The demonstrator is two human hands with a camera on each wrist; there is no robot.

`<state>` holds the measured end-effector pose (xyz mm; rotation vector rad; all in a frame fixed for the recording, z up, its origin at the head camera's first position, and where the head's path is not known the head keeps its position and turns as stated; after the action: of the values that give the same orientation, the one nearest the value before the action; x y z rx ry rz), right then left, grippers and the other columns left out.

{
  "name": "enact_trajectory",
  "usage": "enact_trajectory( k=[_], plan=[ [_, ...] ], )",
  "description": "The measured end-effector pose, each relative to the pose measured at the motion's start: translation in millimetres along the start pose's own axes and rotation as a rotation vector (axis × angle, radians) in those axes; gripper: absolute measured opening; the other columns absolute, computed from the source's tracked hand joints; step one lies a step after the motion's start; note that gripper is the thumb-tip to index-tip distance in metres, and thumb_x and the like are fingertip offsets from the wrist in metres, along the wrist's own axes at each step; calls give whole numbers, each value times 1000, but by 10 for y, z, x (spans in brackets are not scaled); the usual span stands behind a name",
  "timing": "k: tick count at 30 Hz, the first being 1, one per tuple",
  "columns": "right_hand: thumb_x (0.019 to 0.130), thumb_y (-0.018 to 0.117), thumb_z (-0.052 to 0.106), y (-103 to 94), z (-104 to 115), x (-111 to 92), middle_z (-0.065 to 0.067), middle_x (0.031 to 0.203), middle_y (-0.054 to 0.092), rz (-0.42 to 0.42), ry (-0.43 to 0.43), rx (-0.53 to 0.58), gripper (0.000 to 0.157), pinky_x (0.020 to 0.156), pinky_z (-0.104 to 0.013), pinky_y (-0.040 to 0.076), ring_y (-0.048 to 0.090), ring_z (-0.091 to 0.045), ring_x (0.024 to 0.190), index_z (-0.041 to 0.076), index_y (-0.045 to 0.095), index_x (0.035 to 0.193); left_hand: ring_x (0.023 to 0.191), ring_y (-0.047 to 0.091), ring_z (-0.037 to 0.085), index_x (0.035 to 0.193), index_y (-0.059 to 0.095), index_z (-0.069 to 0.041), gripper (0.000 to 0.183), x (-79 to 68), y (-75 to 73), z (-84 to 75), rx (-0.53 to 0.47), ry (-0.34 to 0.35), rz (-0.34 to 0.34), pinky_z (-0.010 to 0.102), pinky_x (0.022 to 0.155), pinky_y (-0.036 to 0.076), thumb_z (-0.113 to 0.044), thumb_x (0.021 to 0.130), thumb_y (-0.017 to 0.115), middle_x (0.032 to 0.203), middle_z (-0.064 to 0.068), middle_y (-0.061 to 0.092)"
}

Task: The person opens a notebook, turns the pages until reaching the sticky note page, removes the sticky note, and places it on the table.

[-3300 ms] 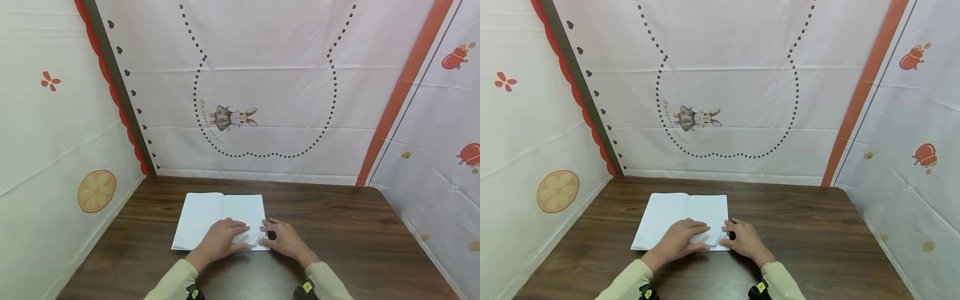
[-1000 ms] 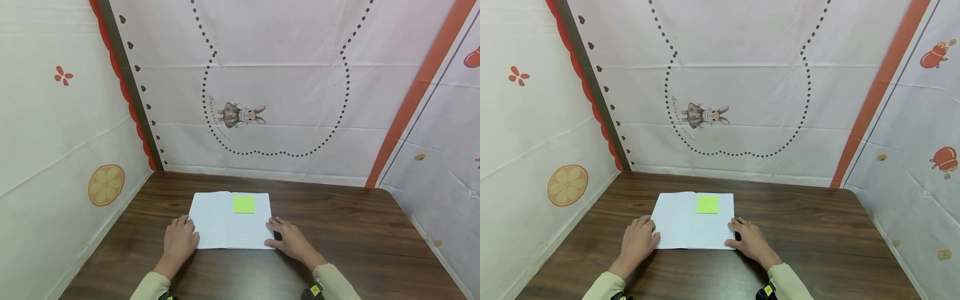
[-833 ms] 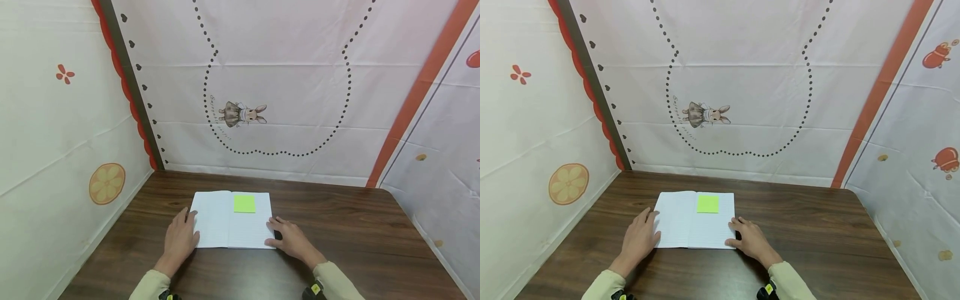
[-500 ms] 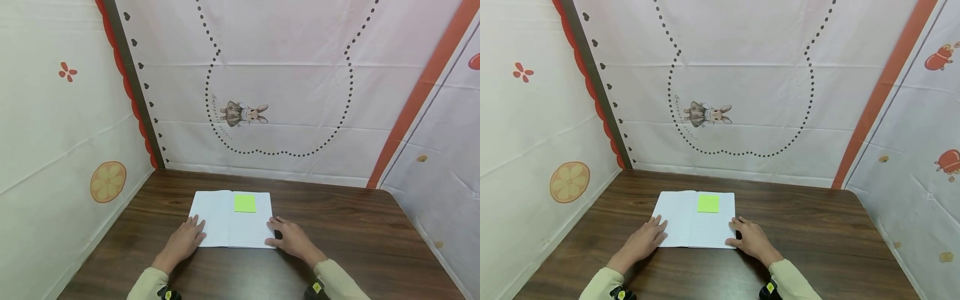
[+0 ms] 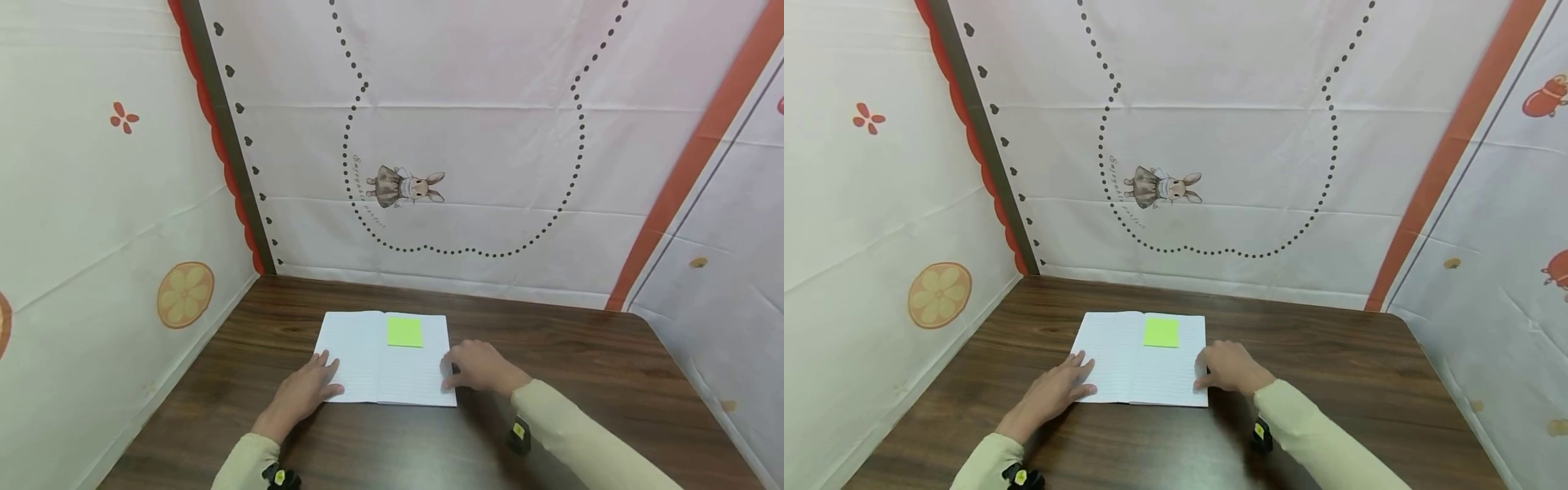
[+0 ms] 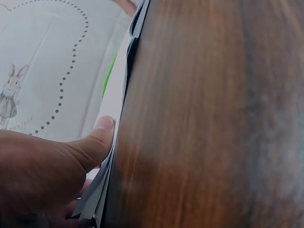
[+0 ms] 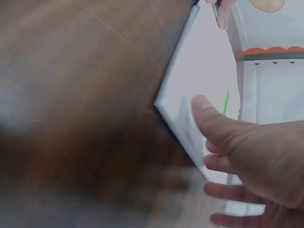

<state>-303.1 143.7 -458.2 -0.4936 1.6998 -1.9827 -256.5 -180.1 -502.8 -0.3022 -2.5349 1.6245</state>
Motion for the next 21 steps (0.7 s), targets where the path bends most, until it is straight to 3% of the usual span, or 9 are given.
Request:
enact_trajectory(
  k=[7, 13, 21],
  plan=[
    [83, 83, 43, -76, 44, 466, 1, 115, 77, -145, -38, 15, 47, 92, -40, 58, 71, -19, 106, 12, 77, 118, 148, 34, 44, 144, 58, -3, 60, 2, 20, 22, -34, -20, -7, 67, 110, 37, -37, 95, 69, 159, 24, 39],
    [78, 85, 47, 46, 124, 712, 1, 110, 78, -231, -83, -26, 51, 87, -36, 58, 70, -18, 97, 14, 78, 116, 149, 33, 42, 144, 58, -5, 60, -6, 37, 30, -64, -36, -8, 68, 110, 35, -37, 95, 70, 160, 22, 38],
    [74, 89, 42, 157, 122, 831, 5, 100, 78, -277, -72, -64, 43, 85, -33, 57, 69, -13, 90, 15, 80, 106, 149, 33, 43, 144, 57, -4, 61, 1, 24, 23, -58, -31, -4, 67, 110, 36, -39, 96, 69, 159, 23, 39]
  ],
)
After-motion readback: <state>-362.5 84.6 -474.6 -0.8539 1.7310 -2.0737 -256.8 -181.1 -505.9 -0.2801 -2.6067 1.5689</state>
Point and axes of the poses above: each hand's wrist, its own x-axis towards the middle knuckle, its own y-axis out of the palm, z = x × y, the point moved 4 cm from there along x, towards the middle knuckle
